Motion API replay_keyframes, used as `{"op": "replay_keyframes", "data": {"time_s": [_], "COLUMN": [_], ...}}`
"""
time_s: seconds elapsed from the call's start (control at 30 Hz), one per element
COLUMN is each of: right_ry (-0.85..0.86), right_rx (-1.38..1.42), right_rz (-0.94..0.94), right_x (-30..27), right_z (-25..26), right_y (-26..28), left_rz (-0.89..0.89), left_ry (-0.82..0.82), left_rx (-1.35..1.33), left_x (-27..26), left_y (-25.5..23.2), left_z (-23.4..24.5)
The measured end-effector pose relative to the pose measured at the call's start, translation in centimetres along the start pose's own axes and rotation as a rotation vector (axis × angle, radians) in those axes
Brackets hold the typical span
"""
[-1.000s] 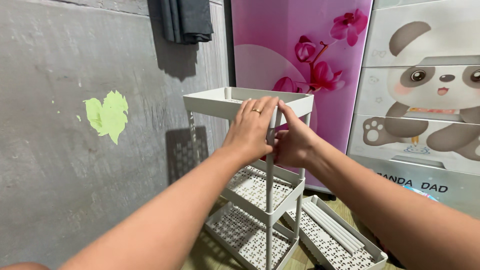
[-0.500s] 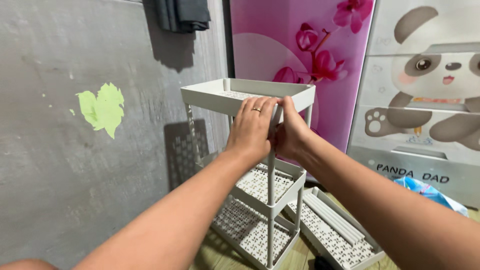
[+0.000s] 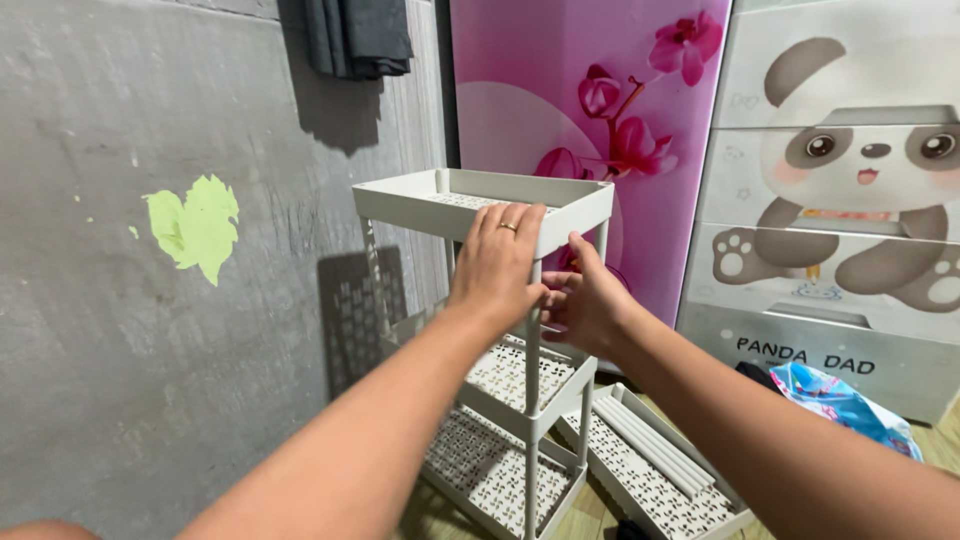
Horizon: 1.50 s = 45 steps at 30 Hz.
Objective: The person assembles a white plastic shelving unit by inserting vertical poles into the corners of perforated trays and stacking additional trays on top. They handle the trays and poles by hand, aligning and securing each component to build a three-tiered structure.
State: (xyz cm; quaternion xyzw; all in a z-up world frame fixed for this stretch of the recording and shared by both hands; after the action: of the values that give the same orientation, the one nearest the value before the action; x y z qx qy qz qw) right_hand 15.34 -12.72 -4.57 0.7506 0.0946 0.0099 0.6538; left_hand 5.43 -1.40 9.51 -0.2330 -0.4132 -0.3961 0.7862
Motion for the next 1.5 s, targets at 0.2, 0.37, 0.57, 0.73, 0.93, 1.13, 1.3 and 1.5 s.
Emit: {"op": "replay_keyframes", "data": {"time_s": [0.2,0.37,0.57,0.73,0.93,1.13,1.3,1.5], "right_ry": [-0.052,0.049,0.135,0.082,0.142,-0.034,-0.110,-0.214], "right_rx": [-0.099,-0.138,-0.199,-0.043,-0.004,-0.086,-0.078,-0.161], "right_rz": [-0.036,0.050,0.020,0.009,0.134,0.082,0.067,0.034], "right_x": [-3.2,-3.2,-3.2,0.5,2.5,1.2,0.5,-1.7], "right_z": [0.8,-1.1,-4.1,-3.3,-2.0,0.9,5.0,10.2], "right_y": [1.2,4.2,5.5,4.7,5.5,5.0,2.9,1.2], "left_rz": [-0.018,0.072,0.073,0.104,0.130,0.221,0.253,0.195], "left_ry": [0.159,0.117,0.056,0.016,-0.064,0.031,0.090,0.101], "left_rx": [-0.038,0.072,0.127,0.104,0.125,0.215,0.279,0.368], "left_x": [-0.1,-1.2,-1.6,-1.5,-0.9,0.3,1.3,2.4], "left_y": [0.8,1.9,2.3,1.9,1.5,1.8,1.6,1.8], "left_z": [0.6,0.7,0.6,0.0,-1.4,-2.7,-3.2,-4.2]}}
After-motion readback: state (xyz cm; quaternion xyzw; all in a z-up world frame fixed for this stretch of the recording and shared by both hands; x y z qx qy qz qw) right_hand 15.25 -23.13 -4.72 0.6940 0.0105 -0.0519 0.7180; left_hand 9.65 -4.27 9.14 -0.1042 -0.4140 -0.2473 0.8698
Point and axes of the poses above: each hand's wrist, its own x-axis towards the middle knuckle, its own z-axis out of the back of the hand, y = z × x, the point moved 10 cm from there along x, towards the middle knuckle, and after that the axes turned 15 degrees about -x, right-handed, at the moved point
